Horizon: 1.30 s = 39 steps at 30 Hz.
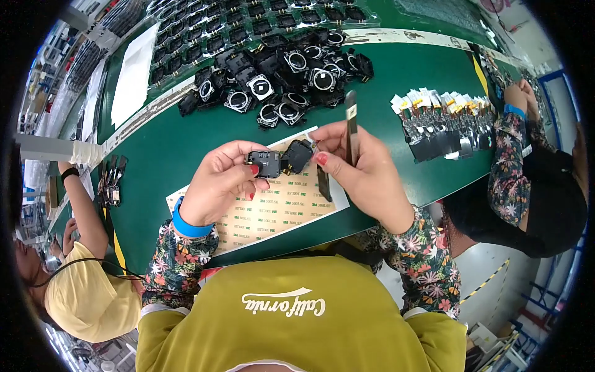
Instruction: The person cleans and assembles small black plastic electronic components at a workbench using fine-tipped tweezers.
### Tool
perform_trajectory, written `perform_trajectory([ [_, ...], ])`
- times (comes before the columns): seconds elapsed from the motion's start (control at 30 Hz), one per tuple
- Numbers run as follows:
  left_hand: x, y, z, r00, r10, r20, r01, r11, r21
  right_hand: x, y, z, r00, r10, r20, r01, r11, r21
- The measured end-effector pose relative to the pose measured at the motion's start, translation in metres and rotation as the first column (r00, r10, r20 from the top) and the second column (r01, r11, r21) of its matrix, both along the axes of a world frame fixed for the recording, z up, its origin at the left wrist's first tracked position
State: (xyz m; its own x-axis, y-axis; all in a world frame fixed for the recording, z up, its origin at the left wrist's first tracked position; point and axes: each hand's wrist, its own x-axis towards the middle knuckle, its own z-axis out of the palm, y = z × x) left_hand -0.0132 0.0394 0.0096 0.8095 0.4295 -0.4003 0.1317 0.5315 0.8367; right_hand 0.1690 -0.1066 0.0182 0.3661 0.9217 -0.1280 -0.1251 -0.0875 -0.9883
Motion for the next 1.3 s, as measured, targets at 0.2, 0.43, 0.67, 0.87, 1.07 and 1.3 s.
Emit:
perform_trajectory([
  [0.2,-0.002,-0.002,0.0,0.997,-0.062,0.05,0.062,0.998,0.008,-0.019,-0.002,0.011,0.657,0.141,0.74,-0.232,0.972,0.021],
  [0.43,-0.002,-0.001,0.0,0.995,-0.099,0.034,0.097,0.994,0.055,-0.026,-0.002,0.017,0.247,0.193,0.95,-0.298,0.948,-0.115],
  [0.67,-0.003,0.0,0.001,0.991,-0.131,0.034,0.128,0.989,0.077,-0.026,-0.001,0.022,0.134,0.251,0.959,-0.309,0.93,-0.201],
  [0.87,-0.001,-0.003,0.001,0.994,-0.104,0.034,0.1,0.989,0.108,-0.025,0.0,0.025,0.12,0.279,0.953,-0.325,0.918,-0.228],
  [1.07,0.0,-0.005,0.002,0.995,-0.09,0.044,0.084,0.989,0.118,-0.024,-0.002,0.026,0.113,0.28,0.953,-0.319,0.919,-0.232],
  [1.3,0.0,-0.005,0.006,0.994,-0.098,0.045,0.093,0.991,0.095,-0.021,-0.004,0.026,0.091,0.283,0.955,-0.33,0.913,-0.239],
])
